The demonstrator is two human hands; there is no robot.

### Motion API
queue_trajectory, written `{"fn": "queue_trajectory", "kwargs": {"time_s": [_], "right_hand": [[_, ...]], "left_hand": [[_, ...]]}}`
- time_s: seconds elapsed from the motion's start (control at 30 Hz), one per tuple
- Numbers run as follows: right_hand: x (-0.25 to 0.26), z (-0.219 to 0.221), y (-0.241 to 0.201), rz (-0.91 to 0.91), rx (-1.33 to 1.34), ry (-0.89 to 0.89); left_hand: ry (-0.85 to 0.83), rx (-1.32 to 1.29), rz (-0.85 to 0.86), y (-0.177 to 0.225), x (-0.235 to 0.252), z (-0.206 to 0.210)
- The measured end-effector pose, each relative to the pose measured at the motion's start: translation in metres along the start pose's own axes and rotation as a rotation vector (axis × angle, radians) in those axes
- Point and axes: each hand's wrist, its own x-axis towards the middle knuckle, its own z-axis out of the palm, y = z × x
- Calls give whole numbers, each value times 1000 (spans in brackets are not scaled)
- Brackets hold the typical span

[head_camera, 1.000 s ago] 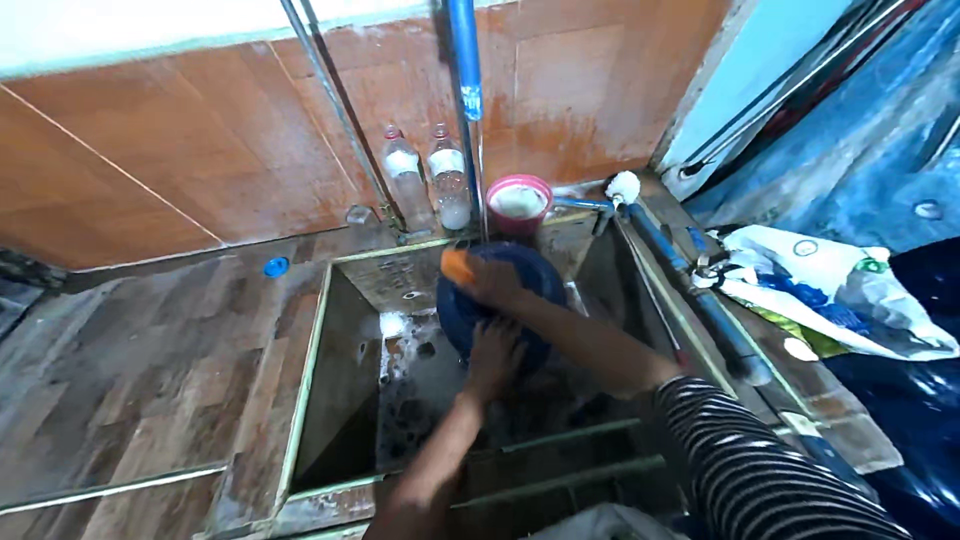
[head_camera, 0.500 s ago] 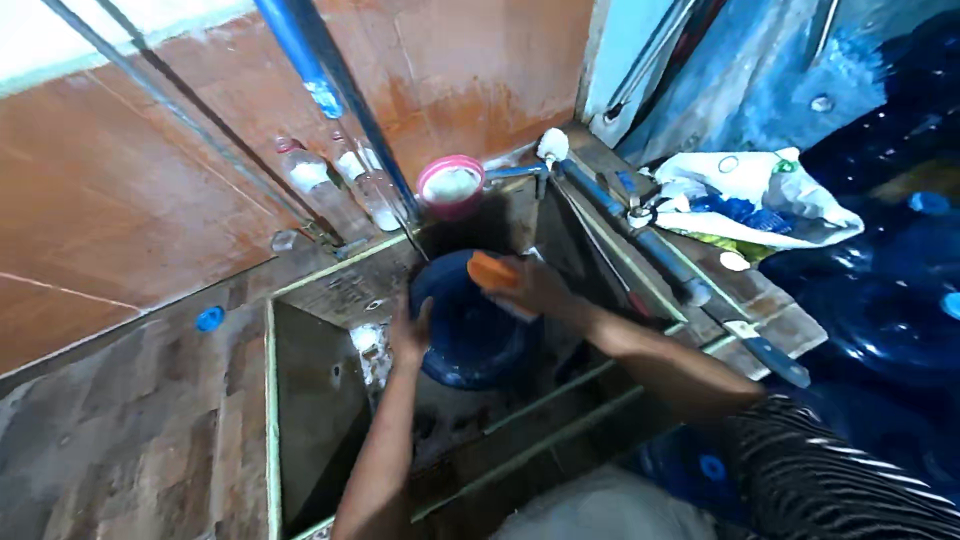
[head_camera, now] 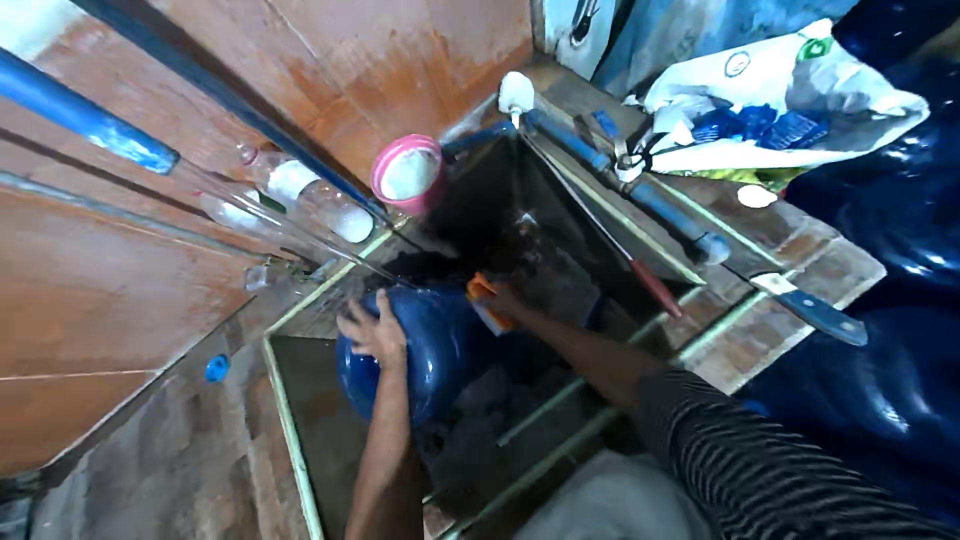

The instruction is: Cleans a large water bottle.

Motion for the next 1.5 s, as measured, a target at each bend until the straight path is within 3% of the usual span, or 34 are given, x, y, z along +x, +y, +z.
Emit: {"fn": "queue_trajectory", "kwargs": {"time_s": [0.03,0.1,0.2,0.27,0.33,0.4,0.5,0.6,0.67,0.73,0.8,0.87,0.93,1.0,1.1,1.2,1.27,1.4,1.5], "right_hand": [[4,0,-4,23,9,-1],[0,-4,-42,-61,26,-23],[13,-16,-99,-276,120,-72],[24,-12,-72,-195,159,-24],[23,-5,-18,7,103,10],[14,-12,-9,111,112,6],[16,-34,-64,-43,81,-16],[30,-49,-147,-302,-164,4],[11,-27,-195,-356,-470,-14],[-22,21,-209,-427,-702,-78],[-42,53,-190,-593,-816,-222],[-50,43,-168,-655,-734,-332],[-35,21,-157,-601,-645,-217],[-35,11,-155,-517,-645,-79],[-76,-1,-144,-450,-726,-169],[-125,-35,-125,-322,-720,-230],[-148,-64,-101,-248,-655,-98],[-150,-120,-40,-116,-530,245],[-144,-150,-14,-17,-599,130]], "left_hand": [[22,2,-110,5,8,-1],[-1,23,-142,15,3,3],[-52,-21,156,19,-15,11],[-65,-76,168,14,-4,8],[-83,-28,-31,14,17,0],[-141,21,-70,23,24,-4],[-275,-75,194,27,-5,-2],[-494,-76,444,32,-40,-3],[-689,22,541,45,-66,-12],[-843,159,506,63,-95,-24],[-914,316,481,71,-106,-33],[-835,269,543,51,-113,-38],[-630,158,615,17,-120,-31],[-319,86,607,-4,-127,-16],[64,64,351,-8,-118,1],[-57,-53,-28,3,-93,-13],[-166,-137,-141,15,-69,-24],[-330,-173,11,16,-35,-31],[-473,-15,164,24,-12,-42]]}}
